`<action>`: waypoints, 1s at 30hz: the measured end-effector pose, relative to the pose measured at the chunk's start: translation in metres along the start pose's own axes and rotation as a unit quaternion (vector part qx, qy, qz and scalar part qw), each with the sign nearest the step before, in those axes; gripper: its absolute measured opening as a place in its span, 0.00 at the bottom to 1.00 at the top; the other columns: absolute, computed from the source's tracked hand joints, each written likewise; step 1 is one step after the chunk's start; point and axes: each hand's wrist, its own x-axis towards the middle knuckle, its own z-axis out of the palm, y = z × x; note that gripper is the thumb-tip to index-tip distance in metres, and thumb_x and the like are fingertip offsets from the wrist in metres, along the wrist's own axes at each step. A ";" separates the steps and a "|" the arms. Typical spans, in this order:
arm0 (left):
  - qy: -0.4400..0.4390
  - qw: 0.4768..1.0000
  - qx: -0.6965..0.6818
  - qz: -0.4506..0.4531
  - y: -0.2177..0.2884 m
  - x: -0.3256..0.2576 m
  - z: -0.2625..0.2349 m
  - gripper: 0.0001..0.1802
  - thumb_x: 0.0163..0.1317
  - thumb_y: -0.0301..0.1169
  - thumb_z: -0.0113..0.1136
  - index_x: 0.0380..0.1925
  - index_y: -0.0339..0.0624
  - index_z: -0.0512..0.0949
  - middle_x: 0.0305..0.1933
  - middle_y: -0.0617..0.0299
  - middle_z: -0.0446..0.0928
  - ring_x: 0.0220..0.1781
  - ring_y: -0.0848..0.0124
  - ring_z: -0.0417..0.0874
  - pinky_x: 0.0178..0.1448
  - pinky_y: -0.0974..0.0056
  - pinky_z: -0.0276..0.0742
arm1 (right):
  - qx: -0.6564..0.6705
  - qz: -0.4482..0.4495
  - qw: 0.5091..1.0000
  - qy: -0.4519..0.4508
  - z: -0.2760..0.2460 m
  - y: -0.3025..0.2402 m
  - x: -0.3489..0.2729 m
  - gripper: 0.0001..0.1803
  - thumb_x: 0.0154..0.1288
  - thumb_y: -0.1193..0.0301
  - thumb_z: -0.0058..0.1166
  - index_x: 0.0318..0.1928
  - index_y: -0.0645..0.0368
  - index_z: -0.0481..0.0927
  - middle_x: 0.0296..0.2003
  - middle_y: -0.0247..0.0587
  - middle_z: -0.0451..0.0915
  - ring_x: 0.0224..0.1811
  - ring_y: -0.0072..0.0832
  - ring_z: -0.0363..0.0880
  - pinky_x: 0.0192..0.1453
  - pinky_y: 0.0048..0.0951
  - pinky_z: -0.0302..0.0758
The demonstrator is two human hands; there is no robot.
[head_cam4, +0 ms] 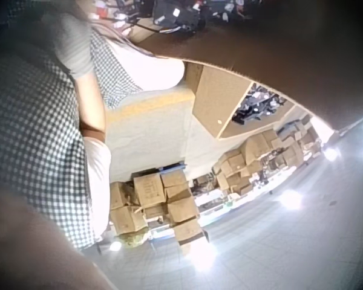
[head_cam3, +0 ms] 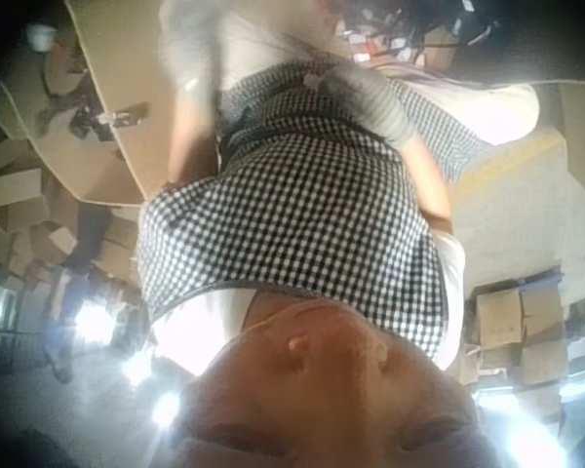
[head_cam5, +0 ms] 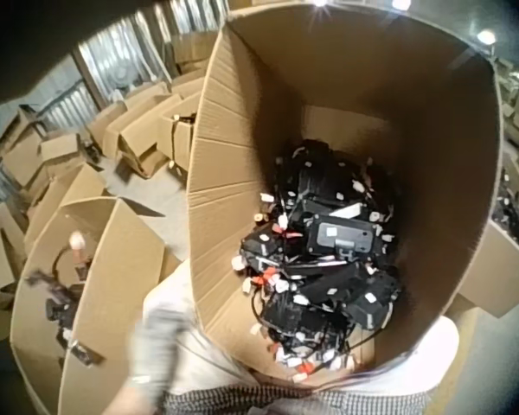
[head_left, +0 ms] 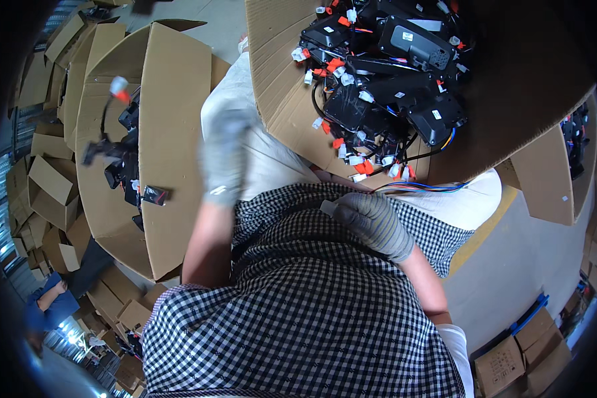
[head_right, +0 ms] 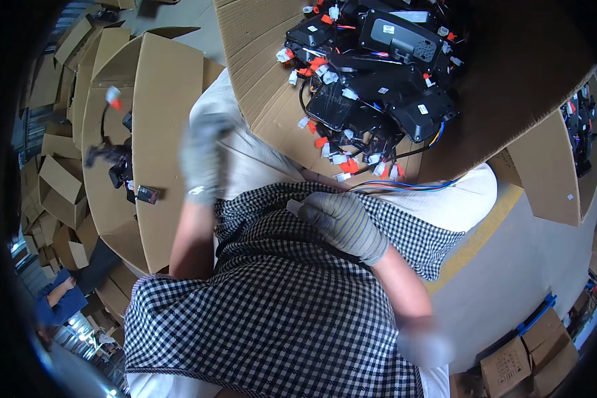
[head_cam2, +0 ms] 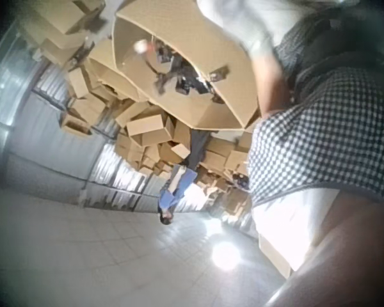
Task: The person sorts electronic display controllers by hand, taking them from large cardboard boxes in a warehouse and inspecting them.
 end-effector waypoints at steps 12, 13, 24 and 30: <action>-0.320 0.925 0.171 0.111 0.024 0.051 0.157 0.45 0.50 0.48 0.60 0.63 0.34 0.58 0.38 0.46 0.80 0.46 0.55 0.81 0.66 0.55 0.61 | -0.031 -0.029 0.997 0.064 0.005 0.003 -0.020 0.11 0.67 0.67 0.51 0.33 0.63 0.77 0.25 0.33 0.74 0.29 0.21 0.70 0.39 0.24 0.70; -0.319 0.925 0.173 0.113 0.035 0.053 0.144 0.45 0.50 0.48 0.60 0.63 0.34 0.58 0.38 0.46 0.80 0.46 0.55 0.81 0.66 0.55 0.61 | 0.027 -0.033 0.995 0.085 0.006 0.005 -0.019 0.11 0.67 0.67 0.51 0.33 0.63 0.78 0.25 0.33 0.75 0.29 0.21 0.70 0.40 0.24 0.70; -0.362 0.893 0.213 0.161 0.084 -0.001 0.073 0.10 0.59 0.36 0.50 0.36 0.45 0.74 0.25 0.58 0.79 0.30 0.61 0.83 0.30 0.55 0.76 | -0.189 -0.127 0.972 0.052 0.002 0.009 -0.009 0.11 0.67 0.66 0.51 0.35 0.63 0.78 0.27 0.38 0.76 0.29 0.28 0.73 0.39 0.26 0.72; -0.436 0.868 0.204 0.123 0.106 0.037 -0.003 0.12 0.57 0.35 0.55 0.38 0.42 0.79 0.34 0.53 0.81 0.40 0.59 0.83 0.46 0.57 0.77 | -0.135 -0.059 0.988 0.053 -0.004 0.011 -0.005 0.12 0.66 0.64 0.51 0.37 0.62 0.79 0.26 0.40 0.77 0.29 0.31 0.75 0.39 0.29 0.73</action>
